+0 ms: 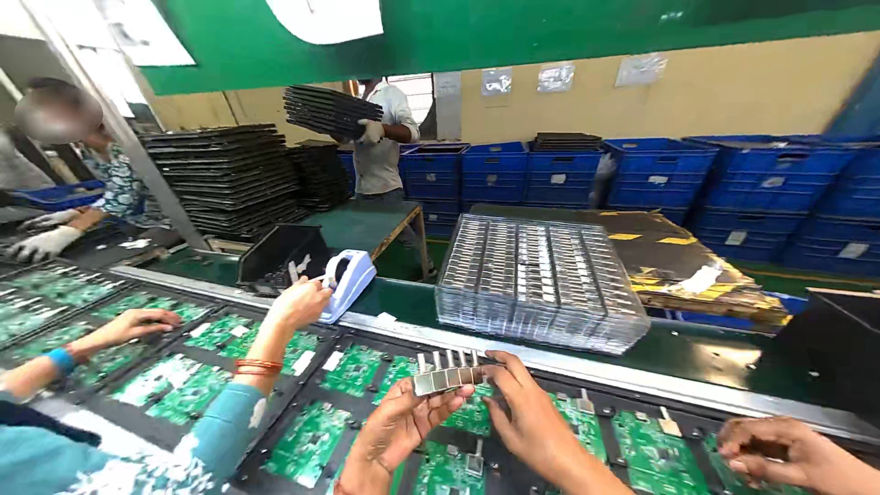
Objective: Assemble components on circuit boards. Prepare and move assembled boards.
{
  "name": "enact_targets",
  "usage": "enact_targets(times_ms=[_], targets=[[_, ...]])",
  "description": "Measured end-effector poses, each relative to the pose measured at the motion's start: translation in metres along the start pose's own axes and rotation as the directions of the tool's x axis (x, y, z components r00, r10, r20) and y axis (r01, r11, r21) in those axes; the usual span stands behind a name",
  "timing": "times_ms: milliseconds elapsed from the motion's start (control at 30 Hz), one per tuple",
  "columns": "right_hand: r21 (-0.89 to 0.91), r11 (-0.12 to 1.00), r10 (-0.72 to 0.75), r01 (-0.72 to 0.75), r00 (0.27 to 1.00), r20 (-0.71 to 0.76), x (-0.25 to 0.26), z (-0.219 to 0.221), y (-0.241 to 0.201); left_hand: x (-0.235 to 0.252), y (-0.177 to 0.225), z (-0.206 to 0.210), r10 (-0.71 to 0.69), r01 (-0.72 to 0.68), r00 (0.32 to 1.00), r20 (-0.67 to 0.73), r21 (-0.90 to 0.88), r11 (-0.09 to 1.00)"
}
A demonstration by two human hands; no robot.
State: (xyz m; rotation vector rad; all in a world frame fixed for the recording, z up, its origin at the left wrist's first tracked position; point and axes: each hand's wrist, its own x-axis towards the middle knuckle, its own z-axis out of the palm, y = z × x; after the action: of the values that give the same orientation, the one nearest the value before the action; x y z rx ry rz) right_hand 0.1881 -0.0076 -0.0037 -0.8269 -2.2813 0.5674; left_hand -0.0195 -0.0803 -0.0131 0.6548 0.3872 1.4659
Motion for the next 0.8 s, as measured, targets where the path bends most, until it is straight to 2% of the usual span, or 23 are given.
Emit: enact_targets(times_ms=[67,133,233,333,467,567,667,800], targets=[[0.010,0.997,-0.079,0.080,0.996,-0.049,0.005,0.015,-0.007,-0.009,0.004,-0.016,0.013,-0.016,0.999,-0.029,-0.097,0.995],[0.002,0.986,-0.168,0.168,0.985,-0.034,0.012,0.026,-0.014,-0.013,0.007,-0.030,0.023,-0.026,0.999,-0.025,-0.134,0.991],[-0.019,0.980,-0.197,0.197,0.980,-0.023,0.021,0.039,-0.022,-0.014,0.010,-0.046,0.011,-0.005,0.999,0.034,-0.155,0.988],[-0.009,0.992,-0.126,0.126,0.991,-0.039,0.028,0.044,-0.024,-0.013,0.015,-0.047,-0.012,0.006,0.999,-0.037,-0.168,0.986],[0.085,0.995,0.066,-0.059,0.995,-0.074,0.029,0.059,-0.023,-0.009,0.018,-0.040,0.013,-0.064,0.951,-0.310,-0.155,0.986],[0.120,0.983,0.129,-0.140,0.987,0.098,0.020,0.071,-0.030,-0.005,0.021,-0.035,0.062,-0.138,0.870,-0.488,-0.121,0.983],[0.070,0.988,0.111,-0.135,0.955,0.274,0.008,0.083,-0.036,-0.003,0.019,-0.033,0.081,-0.176,0.813,-0.577,-0.111,0.978],[-0.068,0.994,0.110,-0.091,0.917,0.382,0.003,0.092,-0.041,-0.002,0.017,-0.034,0.061,-0.163,0.807,-0.587,-0.123,0.979]])
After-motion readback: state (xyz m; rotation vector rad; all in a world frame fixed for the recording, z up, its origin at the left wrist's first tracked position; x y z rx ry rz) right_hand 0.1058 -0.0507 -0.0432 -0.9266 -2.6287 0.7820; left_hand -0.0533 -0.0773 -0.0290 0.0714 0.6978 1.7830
